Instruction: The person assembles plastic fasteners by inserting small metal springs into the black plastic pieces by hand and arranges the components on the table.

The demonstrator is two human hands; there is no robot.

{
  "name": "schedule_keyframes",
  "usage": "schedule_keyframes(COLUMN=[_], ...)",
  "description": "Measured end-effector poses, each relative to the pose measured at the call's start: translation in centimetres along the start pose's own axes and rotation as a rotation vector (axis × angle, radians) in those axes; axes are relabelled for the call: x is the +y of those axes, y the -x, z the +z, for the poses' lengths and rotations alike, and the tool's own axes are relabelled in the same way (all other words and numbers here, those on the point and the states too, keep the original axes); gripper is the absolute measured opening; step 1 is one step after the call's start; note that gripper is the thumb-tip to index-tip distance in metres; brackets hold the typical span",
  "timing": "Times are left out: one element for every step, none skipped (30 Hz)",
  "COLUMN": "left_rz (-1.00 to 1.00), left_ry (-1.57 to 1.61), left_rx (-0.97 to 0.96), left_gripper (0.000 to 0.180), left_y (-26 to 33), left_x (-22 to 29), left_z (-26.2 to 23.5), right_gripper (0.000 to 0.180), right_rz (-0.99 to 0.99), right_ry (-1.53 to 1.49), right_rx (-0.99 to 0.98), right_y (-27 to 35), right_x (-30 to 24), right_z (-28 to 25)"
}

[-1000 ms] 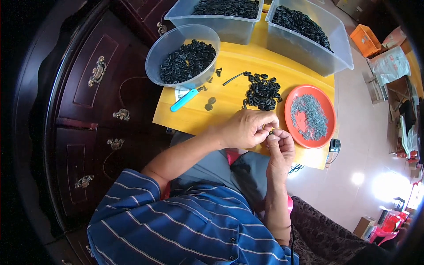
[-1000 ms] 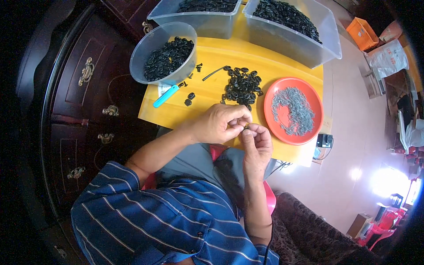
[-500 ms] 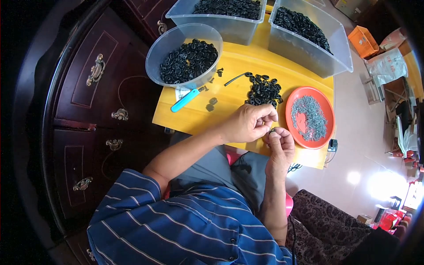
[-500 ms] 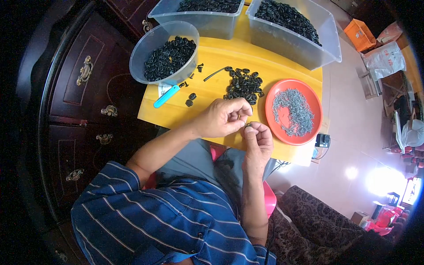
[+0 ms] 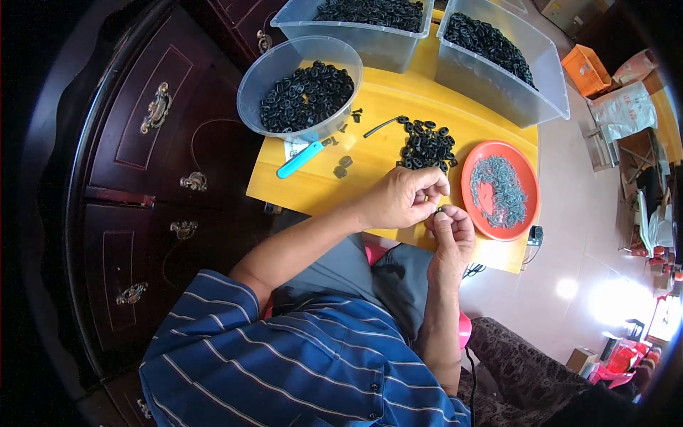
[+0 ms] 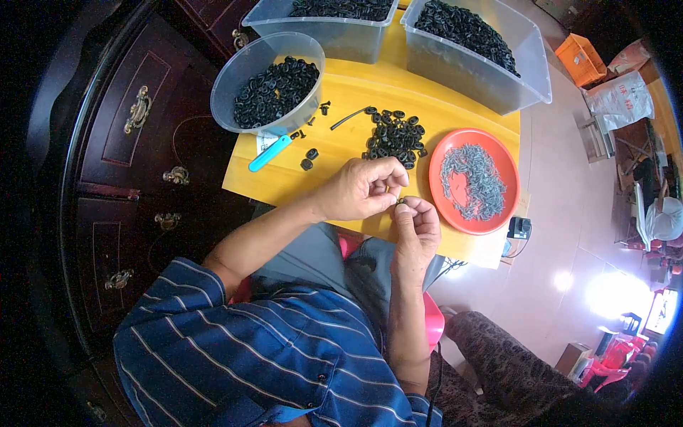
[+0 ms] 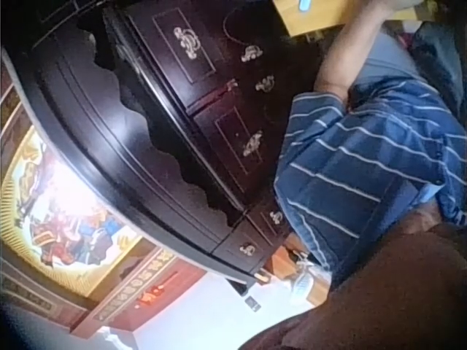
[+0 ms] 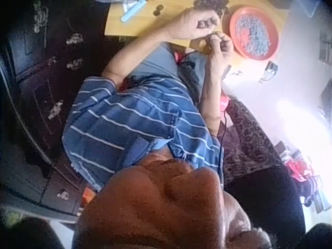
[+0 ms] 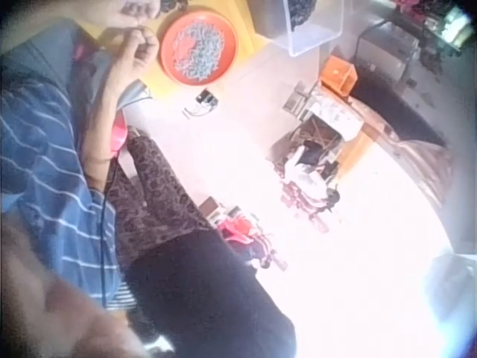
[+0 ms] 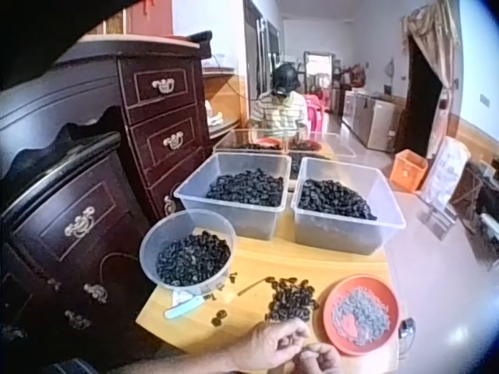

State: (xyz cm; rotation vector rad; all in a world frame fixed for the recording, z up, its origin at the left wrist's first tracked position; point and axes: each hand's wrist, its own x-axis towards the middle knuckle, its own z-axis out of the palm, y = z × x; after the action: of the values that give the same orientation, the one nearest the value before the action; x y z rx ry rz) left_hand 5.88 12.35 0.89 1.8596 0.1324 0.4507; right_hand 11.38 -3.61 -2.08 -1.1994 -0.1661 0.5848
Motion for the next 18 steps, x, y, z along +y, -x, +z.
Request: schedule_keyframes(left_rz=[0.005, 0.005, -0.002, -0.009, -0.009, -0.002, 0.005, 0.006, -0.002, -0.01, -0.009, -0.009, -0.009, -0.008, -0.011, -0.013, -0.011, -0.02], left_ry=[-0.004, -0.005, -0.023, -0.041, -0.042, -0.032, -0.024, -0.024, -0.033, -0.042, -0.043, -0.043, -0.041, -0.042, -0.037, -0.034, -0.035, -0.029], left_rx=[0.002, 0.002, -0.009, -0.018, -0.018, -0.014, -0.01, -0.011, -0.013, -0.013, -0.012, -0.016, -0.021, -0.021, -0.012, -0.001, 0.0, -0.019], left_gripper=[0.013, 0.013, 0.012, 0.012, 0.012, 0.011, 0.011, 0.011, 0.011, 0.011, 0.011, 0.011, 0.011, 0.011, 0.011, 0.011, 0.011, 0.014], left_y=[-0.03, -0.01, 0.02, 0.05, 0.09, 0.14, 0.11, 0.11, 0.12, 0.13, 0.14, 0.14, 0.17, 0.2, 0.23, 0.24, 0.27, 0.32], left_x=[0.03, 0.13, 0.32, 0.53, 0.42, 0.16, 0.15, 0.21, 0.33, 0.49, 0.45, 0.33, 0.25, 0.26, 0.27, 0.29, 0.12, -0.19], left_z=[0.02, 0.02, 0.01, -0.04, 0.01, 0.1, 0.12, 0.11, 0.09, 0.03, -0.01, -0.05, -0.03, 0.0, 0.02, -0.03, -0.04, -0.05], right_gripper=[0.014, 0.014, 0.013, 0.013, 0.013, 0.012, 0.012, 0.012, 0.012, 0.012, 0.012, 0.012, 0.012, 0.012, 0.012, 0.011, 0.011, 0.011], right_rz=[-0.004, -0.004, -0.012, -0.02, -0.02, -0.018, -0.016, -0.017, -0.017, -0.016, -0.017, -0.014, -0.011, -0.012, -0.024, -0.037, -0.039, -0.043], right_ry=[-0.011, -0.012, 0.007, 0.025, 0.025, 0.02, 0.014, 0.013, 0.018, 0.023, 0.022, 0.029, 0.036, 0.036, 0.05, 0.063, 0.062, 0.058], right_rx=[-0.001, 0.0, -0.003, -0.006, -0.006, -0.015, -0.024, -0.024, -0.019, -0.016, -0.018, -0.021, -0.024, -0.024, -0.034, -0.045, -0.047, -0.055], right_y=[-0.01, 0.01, 0.04, 0.08, 0.08, 0.03, 0.0, 0.04, 0.12, 0.17, 0.18, 0.16, 0.19, 0.22, 0.22, 0.19, 0.15, 0.08], right_x=[0.01, 0.03, 0.05, 0.05, 0.07, 0.12, 0.14, 0.1, -0.02, -0.09, -0.07, 0.0, 0.02, 0.01, 0.01, -0.01, 0.05, 0.16], right_z=[0.01, -0.02, -0.06, -0.06, -0.12, -0.22, -0.27, -0.23, -0.15, -0.07, -0.09, -0.14, -0.2, -0.17, -0.09, 0.01, -0.02, -0.13])
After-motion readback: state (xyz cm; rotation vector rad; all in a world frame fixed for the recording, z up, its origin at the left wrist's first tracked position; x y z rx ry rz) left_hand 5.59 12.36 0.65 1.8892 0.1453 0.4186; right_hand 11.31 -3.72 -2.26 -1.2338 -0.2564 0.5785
